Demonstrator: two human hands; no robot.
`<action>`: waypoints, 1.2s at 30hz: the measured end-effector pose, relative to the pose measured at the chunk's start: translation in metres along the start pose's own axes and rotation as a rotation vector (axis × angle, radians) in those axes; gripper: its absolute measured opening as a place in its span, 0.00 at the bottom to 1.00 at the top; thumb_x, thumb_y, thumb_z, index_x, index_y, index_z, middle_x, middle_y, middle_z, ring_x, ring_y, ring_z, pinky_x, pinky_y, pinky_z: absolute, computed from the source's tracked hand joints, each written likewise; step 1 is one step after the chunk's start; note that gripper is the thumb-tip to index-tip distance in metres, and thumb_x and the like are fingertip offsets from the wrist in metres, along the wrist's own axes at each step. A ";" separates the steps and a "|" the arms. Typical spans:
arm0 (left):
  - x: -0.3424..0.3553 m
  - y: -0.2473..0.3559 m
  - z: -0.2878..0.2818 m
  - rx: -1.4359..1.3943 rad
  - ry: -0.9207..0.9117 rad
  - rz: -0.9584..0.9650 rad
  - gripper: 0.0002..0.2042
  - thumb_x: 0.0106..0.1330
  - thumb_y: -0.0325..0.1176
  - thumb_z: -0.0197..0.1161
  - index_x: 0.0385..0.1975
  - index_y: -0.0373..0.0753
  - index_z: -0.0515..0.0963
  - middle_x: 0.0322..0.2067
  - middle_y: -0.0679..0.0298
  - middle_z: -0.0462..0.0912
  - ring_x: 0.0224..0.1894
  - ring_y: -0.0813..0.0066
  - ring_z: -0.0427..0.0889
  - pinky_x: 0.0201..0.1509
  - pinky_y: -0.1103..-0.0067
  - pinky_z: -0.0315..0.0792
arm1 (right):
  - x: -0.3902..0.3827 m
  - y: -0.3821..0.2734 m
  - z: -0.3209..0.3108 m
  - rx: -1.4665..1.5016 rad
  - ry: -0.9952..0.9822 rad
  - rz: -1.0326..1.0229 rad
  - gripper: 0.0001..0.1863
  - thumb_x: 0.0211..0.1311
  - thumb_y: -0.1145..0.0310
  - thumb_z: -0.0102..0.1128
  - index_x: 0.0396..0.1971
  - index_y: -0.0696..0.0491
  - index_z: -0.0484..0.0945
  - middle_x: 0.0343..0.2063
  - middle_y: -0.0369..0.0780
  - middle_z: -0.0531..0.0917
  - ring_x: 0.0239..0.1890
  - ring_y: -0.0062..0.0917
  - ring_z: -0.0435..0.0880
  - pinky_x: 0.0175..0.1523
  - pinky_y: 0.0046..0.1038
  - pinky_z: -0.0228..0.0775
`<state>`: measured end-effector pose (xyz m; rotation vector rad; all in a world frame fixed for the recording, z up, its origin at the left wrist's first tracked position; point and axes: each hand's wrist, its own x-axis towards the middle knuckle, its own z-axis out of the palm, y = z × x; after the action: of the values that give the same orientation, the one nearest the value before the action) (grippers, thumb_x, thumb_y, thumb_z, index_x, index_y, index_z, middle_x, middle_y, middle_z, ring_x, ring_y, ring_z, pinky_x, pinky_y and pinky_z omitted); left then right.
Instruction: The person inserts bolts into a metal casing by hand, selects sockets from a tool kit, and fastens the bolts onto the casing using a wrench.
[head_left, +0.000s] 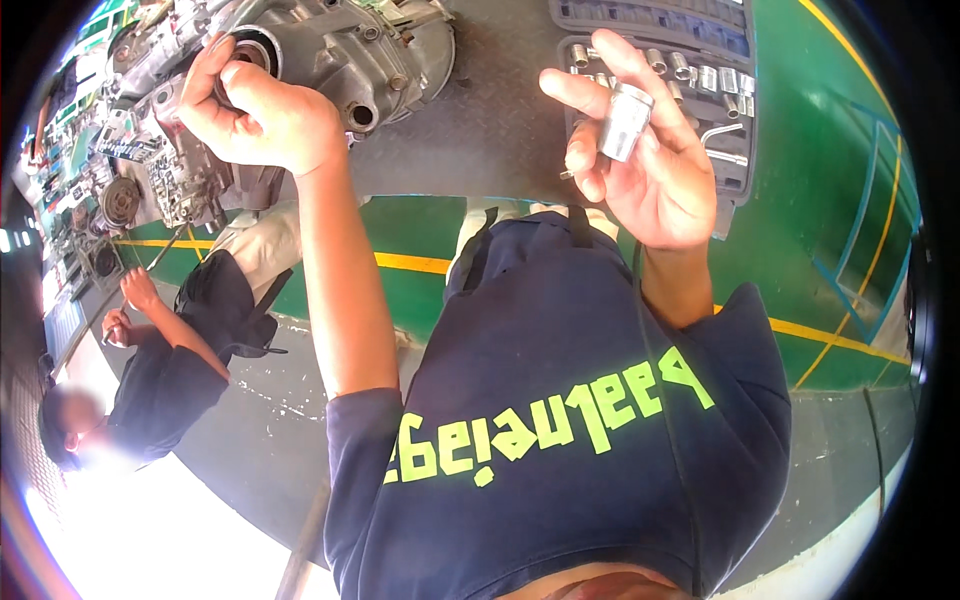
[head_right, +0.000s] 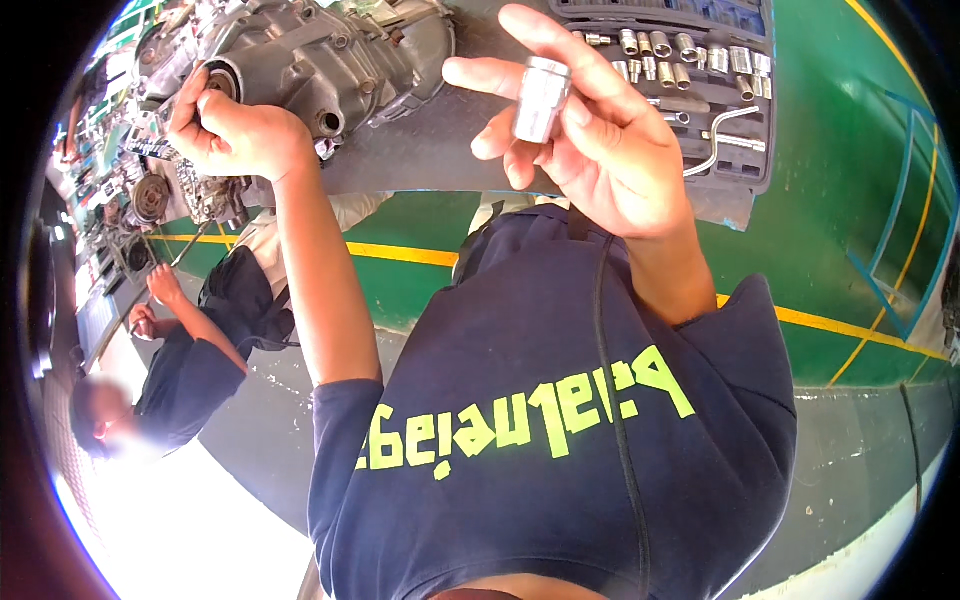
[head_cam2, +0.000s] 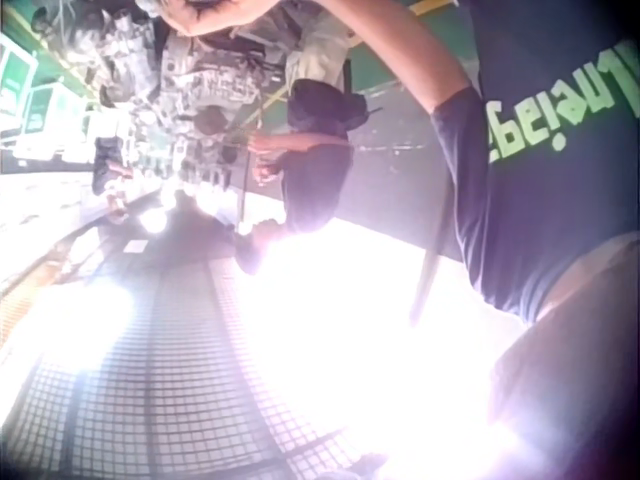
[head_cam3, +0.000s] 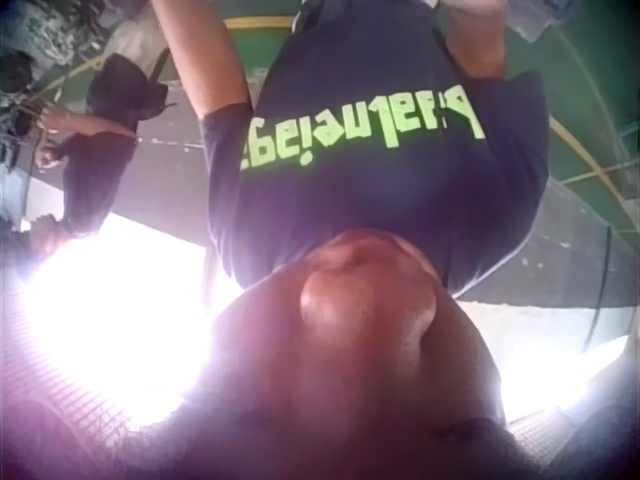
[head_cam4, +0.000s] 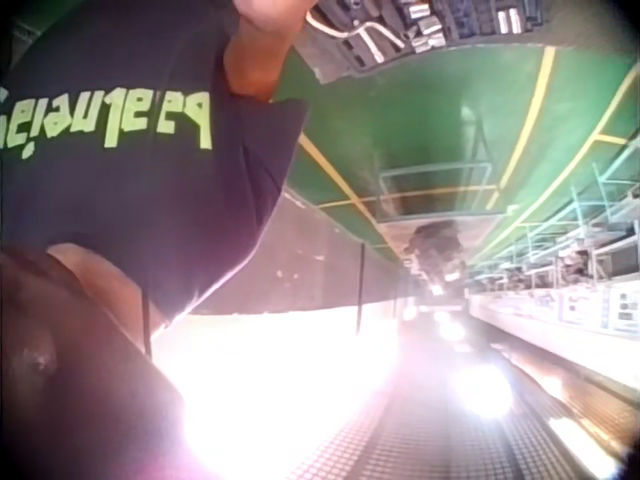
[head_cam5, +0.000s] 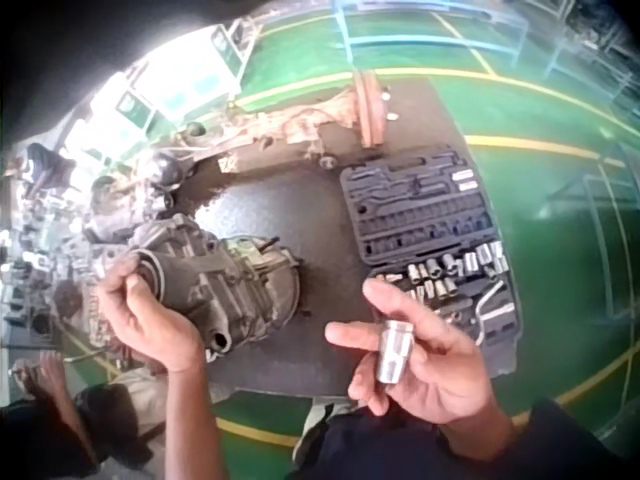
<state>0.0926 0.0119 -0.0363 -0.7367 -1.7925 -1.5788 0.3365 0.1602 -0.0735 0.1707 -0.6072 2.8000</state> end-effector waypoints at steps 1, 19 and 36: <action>0.000 0.001 0.000 0.001 0.000 0.002 0.07 0.61 0.24 0.51 0.34 0.32 0.76 0.39 0.57 0.81 0.41 0.72 0.78 0.49 0.79 0.72 | -0.001 0.000 0.003 -0.014 0.002 0.004 0.33 0.75 0.70 0.41 0.73 0.61 0.39 0.66 0.64 0.57 0.50 0.34 0.80 0.43 0.25 0.77; 0.000 0.001 0.003 0.001 0.042 0.005 0.06 0.60 0.24 0.51 0.31 0.31 0.75 0.34 0.60 0.79 0.34 0.76 0.76 0.41 0.83 0.73 | -0.008 -0.006 0.027 0.343 -0.037 0.168 0.39 0.77 0.61 0.38 0.71 0.56 0.23 0.69 0.65 0.39 0.62 0.47 0.72 0.60 0.32 0.77; 0.000 0.005 0.001 0.041 -0.008 0.019 0.07 0.61 0.23 0.50 0.34 0.30 0.75 0.38 0.56 0.80 0.43 0.69 0.78 0.53 0.75 0.72 | -0.064 0.029 -0.135 -0.918 1.016 0.467 0.19 0.64 0.69 0.62 0.53 0.56 0.72 0.34 0.37 0.81 0.31 0.17 0.80 0.34 0.21 0.70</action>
<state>0.0967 0.0135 -0.0333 -0.7390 -1.8130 -1.5247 0.3816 0.1768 -0.2176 -1.5752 -1.5943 2.1530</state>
